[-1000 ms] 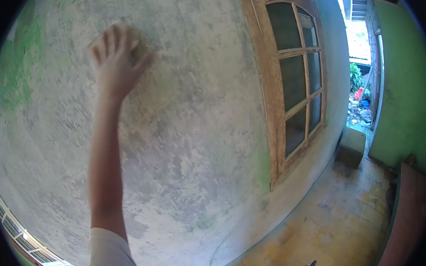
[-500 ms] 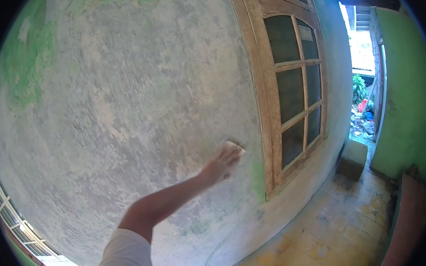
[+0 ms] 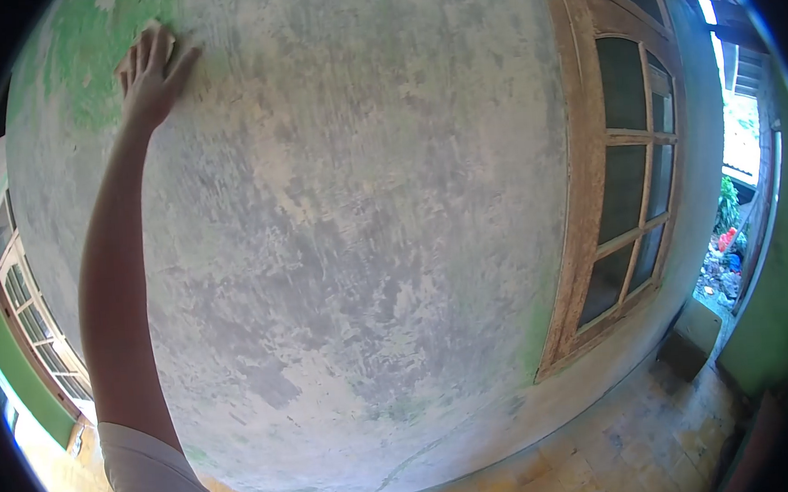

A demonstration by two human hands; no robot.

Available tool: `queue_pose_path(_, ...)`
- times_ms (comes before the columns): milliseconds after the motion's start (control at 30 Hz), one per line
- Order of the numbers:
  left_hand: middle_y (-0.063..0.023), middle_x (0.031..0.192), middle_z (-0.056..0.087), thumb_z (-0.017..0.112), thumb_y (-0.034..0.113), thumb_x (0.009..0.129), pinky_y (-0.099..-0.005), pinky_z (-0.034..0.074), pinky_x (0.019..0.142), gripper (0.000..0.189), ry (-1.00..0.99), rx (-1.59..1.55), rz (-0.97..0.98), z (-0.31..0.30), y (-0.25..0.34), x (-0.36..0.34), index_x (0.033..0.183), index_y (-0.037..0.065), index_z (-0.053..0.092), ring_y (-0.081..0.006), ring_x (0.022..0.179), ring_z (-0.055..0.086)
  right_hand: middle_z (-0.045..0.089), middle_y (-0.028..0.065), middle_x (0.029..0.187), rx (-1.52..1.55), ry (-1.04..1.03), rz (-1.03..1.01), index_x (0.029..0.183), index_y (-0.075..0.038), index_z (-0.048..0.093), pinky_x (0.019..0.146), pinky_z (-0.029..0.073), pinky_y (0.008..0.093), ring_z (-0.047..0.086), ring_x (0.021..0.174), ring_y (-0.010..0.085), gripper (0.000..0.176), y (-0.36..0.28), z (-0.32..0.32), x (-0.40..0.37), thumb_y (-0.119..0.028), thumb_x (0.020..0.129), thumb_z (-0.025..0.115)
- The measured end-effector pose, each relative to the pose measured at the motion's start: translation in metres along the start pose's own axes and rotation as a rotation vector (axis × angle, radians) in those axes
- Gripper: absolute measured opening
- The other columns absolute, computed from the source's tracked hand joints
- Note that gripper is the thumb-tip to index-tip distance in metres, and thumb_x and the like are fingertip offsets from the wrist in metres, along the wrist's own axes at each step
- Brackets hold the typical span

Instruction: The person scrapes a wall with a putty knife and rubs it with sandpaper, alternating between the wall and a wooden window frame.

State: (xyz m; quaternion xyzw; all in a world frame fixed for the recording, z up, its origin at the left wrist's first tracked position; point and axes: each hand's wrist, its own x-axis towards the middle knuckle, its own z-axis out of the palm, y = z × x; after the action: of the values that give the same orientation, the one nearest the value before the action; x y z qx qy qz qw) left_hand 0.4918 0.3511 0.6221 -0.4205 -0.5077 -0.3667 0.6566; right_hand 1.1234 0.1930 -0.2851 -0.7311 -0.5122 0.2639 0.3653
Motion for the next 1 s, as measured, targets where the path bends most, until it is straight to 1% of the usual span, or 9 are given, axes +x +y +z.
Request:
queue_pose_path(200,-0.0131,0.157,0.008,0.038,0.073,0.084,-0.054,0.003,0.113,0.085,-0.072,0.022,-0.17,-0.017,-0.033,-0.016,0.15,0.023,0.019,-0.0331,0.144,0.006,0.062,0.0185,0.071,-0.06,-0.124,-0.123,0.078,0.0,0.061,0.062,0.047,0.0391,0.06,0.066,0.0249,0.037,-0.057,0.004,0.018,-0.036,0.078,0.071)
queue_pose_path(400,-0.0152,0.156,0.005,0.029,0.079,0.081,-0.0557,-0.002,0.112,0.093,-0.016,0.107,-0.133,-0.006,0.04,-0.03,0.151,0.021,0.012,-0.0349,0.144,-0.001,0.066,0.0202,0.072,-0.206,-0.215,-0.21,0.074,-0.002,0.066,0.057,0.046,0.0396,0.066,0.068,0.0271,0.035,-0.053,0.016,0.08,-0.036,0.08,0.068)
queue_pose_path(433,-0.0155,0.156,0.004,0.035,0.079,0.079,-0.0563,0.0,0.112,0.094,0.011,0.049,-0.082,-0.005,0.063,-0.033,0.151,0.022,0.015,-0.0337,0.144,0.001,0.062,0.0211,0.072,-0.124,-0.306,-0.138,0.081,0.001,0.064,0.058,0.047,0.0421,0.063,0.066,0.0322,0.03,-0.084,0.0,0.104,-0.028,0.076,0.07)
queue_pose_path(533,-0.0136,0.157,0.003,0.031,0.075,0.085,-0.053,-0.002,0.113,0.087,0.032,0.093,0.007,-0.012,0.137,-0.045,0.151,0.02,0.015,-0.0306,0.145,0.0,0.053,0.0211,0.075,-0.022,0.046,-0.458,0.085,0.001,0.057,0.059,0.043,0.0421,0.054,0.067,0.0327,0.026,-0.185,-0.04,0.172,-0.02,0.079,0.069)
queue_pose_path(600,-0.0124,0.157,-0.001,0.044,0.069,0.084,-0.057,-0.001,0.113,0.094,-0.296,-0.082,-0.014,-0.035,0.184,-0.044,0.15,0.013,0.008,-0.0385,0.143,-0.004,0.051,0.0202,0.081,-0.088,0.129,-0.705,0.088,0.001,0.054,0.064,0.043,0.0423,0.052,0.074,0.0349,0.024,-0.243,-0.07,0.238,-0.015,0.079,0.069)
queue_pose_path(667,-0.0138,0.157,0.004,0.048,0.06,0.088,-0.054,0.003,0.114,0.085,-0.322,-0.18,0.071,-0.057,0.227,-0.056,0.15,0.012,0.015,-0.0378,0.143,0.001,0.052,0.0187,0.084,0.104,0.154,-0.846,0.09,0.002,0.053,0.066,0.043,0.0417,0.054,0.079,0.0351,0.028,-0.352,-0.121,0.243,-0.013,0.075,0.071)
queue_pose_path(800,-0.0106,0.157,0.002,0.027,0.066,0.091,-0.0489,-0.003,0.115,0.078,-0.293,-0.094,0.351,-0.027,0.299,-0.099,0.151,0.018,0.012,-0.0273,0.145,-0.001,0.051,0.013,0.081,-0.025,0.273,-1.079,0.094,0.0,0.054,0.064,0.043,0.0364,0.052,0.071,0.0248,0.023,-0.541,-0.221,0.204,-0.017,0.083,0.066)
queue_pose_path(900,-0.0089,0.157,0.0,0.025,0.059,0.095,-0.0475,-0.003,0.115,0.072,-0.302,-0.14,0.428,-0.028,0.338,-0.142,0.15,0.017,0.009,-0.0251,0.144,-0.003,0.05,0.006,0.078,0.172,0.497,-1.259,0.1,-0.001,0.056,0.063,0.043,0.031,0.051,0.072,0.016,0.023,-0.618,-0.269,0.2,-0.019,0.087,0.064)
queue_pose_path(1000,-0.0074,0.156,-0.002,0.027,0.059,0.095,-0.0463,-0.003,0.115,0.072,-0.513,-0.17,0.667,-0.036,0.345,-0.161,0.15,0.018,0.005,-0.0234,0.144,-0.004,0.049,0.0035,0.076,0.603,0.413,-1.321,0.099,-0.001,0.055,0.062,0.042,0.0256,0.05,0.068,0.0123,0.023,-0.677,-0.299,0.17,-0.019,0.087,0.065)
